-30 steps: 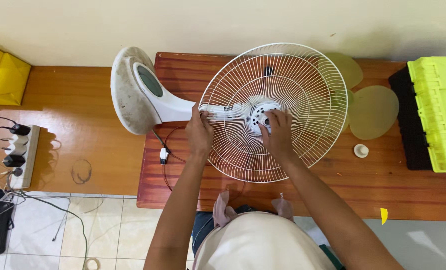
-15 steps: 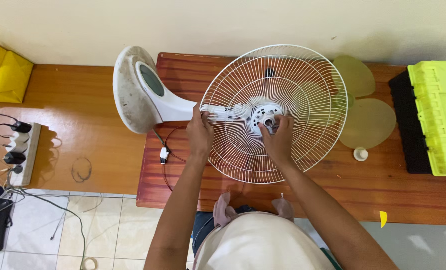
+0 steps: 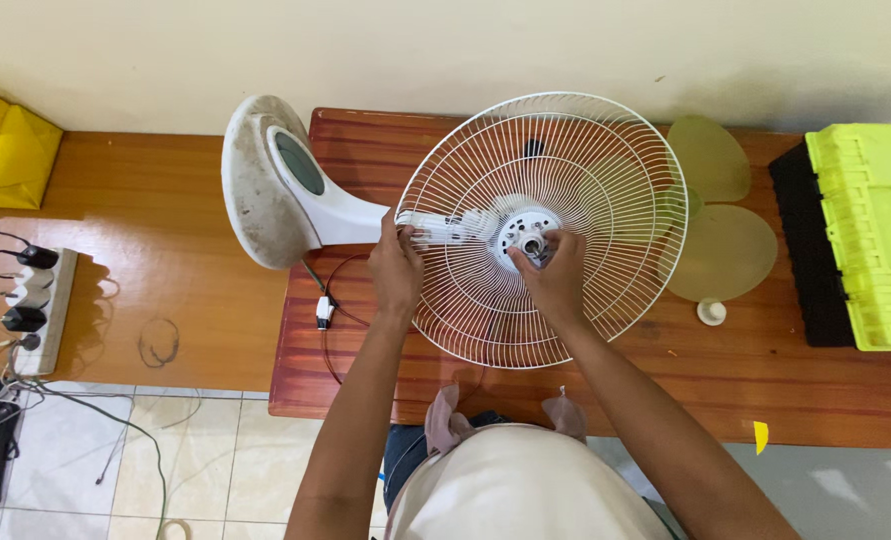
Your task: The person disassembles a white electric fan on a wooden table. They remove the front grille, unscrew the blade hub, take off the fan blades, detach the rear grille, and then use a screwdriver to open the base casing, exposing the internal wiring.
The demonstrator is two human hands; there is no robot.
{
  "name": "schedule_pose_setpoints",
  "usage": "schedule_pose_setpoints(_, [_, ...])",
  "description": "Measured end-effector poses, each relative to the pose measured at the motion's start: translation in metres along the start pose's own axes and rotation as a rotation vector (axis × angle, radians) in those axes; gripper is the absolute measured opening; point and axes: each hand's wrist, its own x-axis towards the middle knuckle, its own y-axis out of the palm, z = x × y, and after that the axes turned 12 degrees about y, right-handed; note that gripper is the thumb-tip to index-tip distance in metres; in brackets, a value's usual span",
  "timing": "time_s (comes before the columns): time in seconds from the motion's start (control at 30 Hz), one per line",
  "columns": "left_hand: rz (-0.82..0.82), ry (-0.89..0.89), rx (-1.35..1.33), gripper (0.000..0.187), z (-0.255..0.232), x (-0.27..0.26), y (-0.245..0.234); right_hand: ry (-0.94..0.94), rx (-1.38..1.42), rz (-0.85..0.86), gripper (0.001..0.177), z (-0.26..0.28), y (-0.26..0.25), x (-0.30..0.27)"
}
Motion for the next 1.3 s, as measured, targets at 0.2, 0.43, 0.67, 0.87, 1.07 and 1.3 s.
schedule_pose_setpoints(0.2, [0.014, -0.024, -0.015, 0.035, 0.001, -0.001, 0.000, -0.207, -0.150, 0.020, 0.050, -0.005, -0.009, 0.007])
schedule_pose_setpoints(0.43, [-0.041, 0.063, 0.010, 0.041, 0.004, -0.001, 0.003, -0.550, -0.502, 0.072, 0.049, -0.018, -0.023, 0.019])
schedule_pose_setpoints(0.67, [0.030, -0.038, 0.037, 0.035, 0.002, 0.000, 0.001, -0.005, -0.026, -0.020, 0.055, 0.008, 0.000, -0.001])
schedule_pose_setpoints(0.87, [0.018, -0.028, -0.003, 0.036, 0.000, 0.001, -0.001, -0.318, -0.137, -0.019, 0.045, 0.001, 0.001, 0.005])
schedule_pose_setpoints(1.07, [0.004, -0.024, -0.021, 0.038, 0.001, 0.000, 0.001, -0.532, -0.486, 0.051, 0.068, -0.006, -0.019, 0.003])
schedule_pose_setpoints(1.3, [-0.018, 0.010, 0.004, 0.038, 0.002, -0.001, 0.003, 0.056, -0.154, 0.100, 0.062, 0.011, -0.009, -0.001])
